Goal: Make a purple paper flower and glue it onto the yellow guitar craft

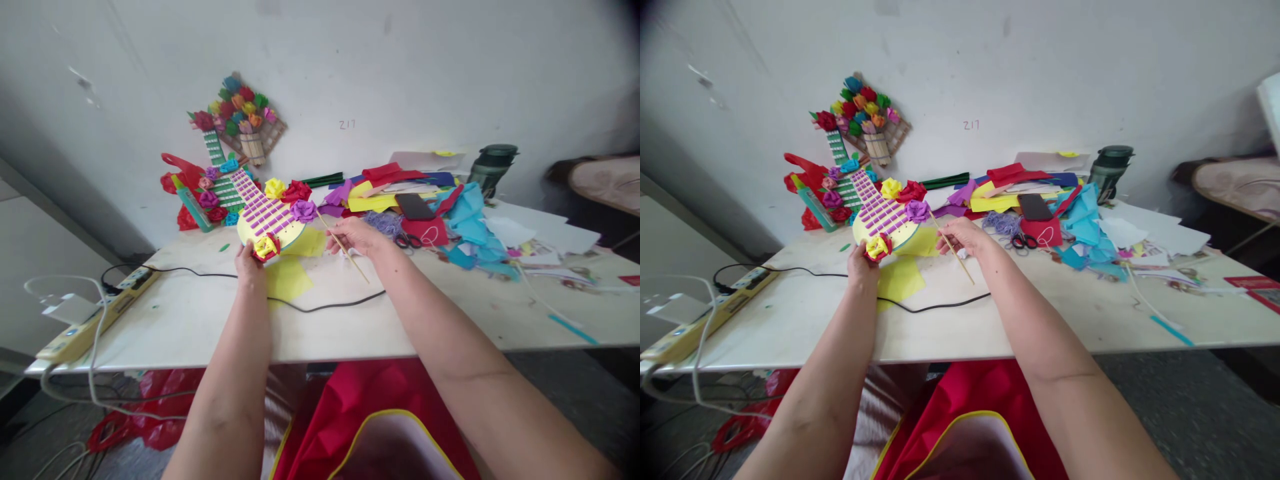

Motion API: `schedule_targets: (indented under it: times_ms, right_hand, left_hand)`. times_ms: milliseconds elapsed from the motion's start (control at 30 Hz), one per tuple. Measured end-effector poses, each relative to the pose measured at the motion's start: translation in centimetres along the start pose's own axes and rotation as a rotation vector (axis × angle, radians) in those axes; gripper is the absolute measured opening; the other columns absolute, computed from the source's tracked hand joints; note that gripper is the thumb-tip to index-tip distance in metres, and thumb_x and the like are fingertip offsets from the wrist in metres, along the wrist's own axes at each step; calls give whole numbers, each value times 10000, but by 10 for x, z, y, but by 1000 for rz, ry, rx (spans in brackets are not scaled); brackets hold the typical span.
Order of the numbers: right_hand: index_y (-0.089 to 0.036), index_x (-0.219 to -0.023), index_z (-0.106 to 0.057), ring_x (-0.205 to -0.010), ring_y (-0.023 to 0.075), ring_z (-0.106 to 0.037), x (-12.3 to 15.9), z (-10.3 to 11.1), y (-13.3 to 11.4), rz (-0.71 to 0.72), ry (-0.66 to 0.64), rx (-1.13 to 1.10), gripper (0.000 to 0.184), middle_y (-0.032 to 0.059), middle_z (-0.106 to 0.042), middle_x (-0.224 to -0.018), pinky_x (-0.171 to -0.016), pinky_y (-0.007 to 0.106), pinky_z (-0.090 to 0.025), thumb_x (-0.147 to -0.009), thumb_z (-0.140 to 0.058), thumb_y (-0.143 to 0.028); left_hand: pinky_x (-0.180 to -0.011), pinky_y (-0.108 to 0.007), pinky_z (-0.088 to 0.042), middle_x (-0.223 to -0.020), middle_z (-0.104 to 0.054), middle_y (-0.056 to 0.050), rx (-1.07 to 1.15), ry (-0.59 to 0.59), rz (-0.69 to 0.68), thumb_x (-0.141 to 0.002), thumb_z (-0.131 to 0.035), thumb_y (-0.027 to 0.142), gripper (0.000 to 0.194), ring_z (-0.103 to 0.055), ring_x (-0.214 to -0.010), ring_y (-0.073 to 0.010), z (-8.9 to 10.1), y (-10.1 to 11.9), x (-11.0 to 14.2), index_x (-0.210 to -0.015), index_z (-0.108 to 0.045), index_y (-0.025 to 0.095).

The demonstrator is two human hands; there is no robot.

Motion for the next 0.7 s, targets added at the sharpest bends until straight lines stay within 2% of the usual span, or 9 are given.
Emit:
schedule_targets:
  times_ms: [133,333,700]
  right_hand:
    - [-116,-743,-539,-418,138,-605,-2,0,1,-1,16,-23,128,54,-654,-536,-367,192,-380,-852,-545,-183]
    - [-120,-731,-533,-408,141,-604,-4,-2,2,12,45,-44,118,46,-650,-524,-353,189,-371,-847,-528,-140]
    - [-117,-705,-542,-385,102,-582,-10,-4,7,62,122,-46,136,24,-628,-497,-353,154,-393,-841,-536,-111]
  left_hand:
    - [-593,-218,-499,-729,-612,-14,8,-9,-7,-684,-609,162,125,-626,-673,-124,-2,0,0,-755,-509,185]
    - [-537,-197,-487,-720,-620,-17,34,-19,19,-699,-587,130,90,-620,-640,-119,-3,1,2,-755,-535,177]
    - [-592,-217,-526,-755,-647,-37,84,-45,37,-732,-542,83,97,-630,-637,-117,-7,1,4,-785,-587,151]
Point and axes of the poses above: each hand's wrist, its own x-axis away from the middle knuckle, its own z-axis out of the back of the hand, y = z × x, the point moved 4 cm from there along -x, towards the middle knuckle
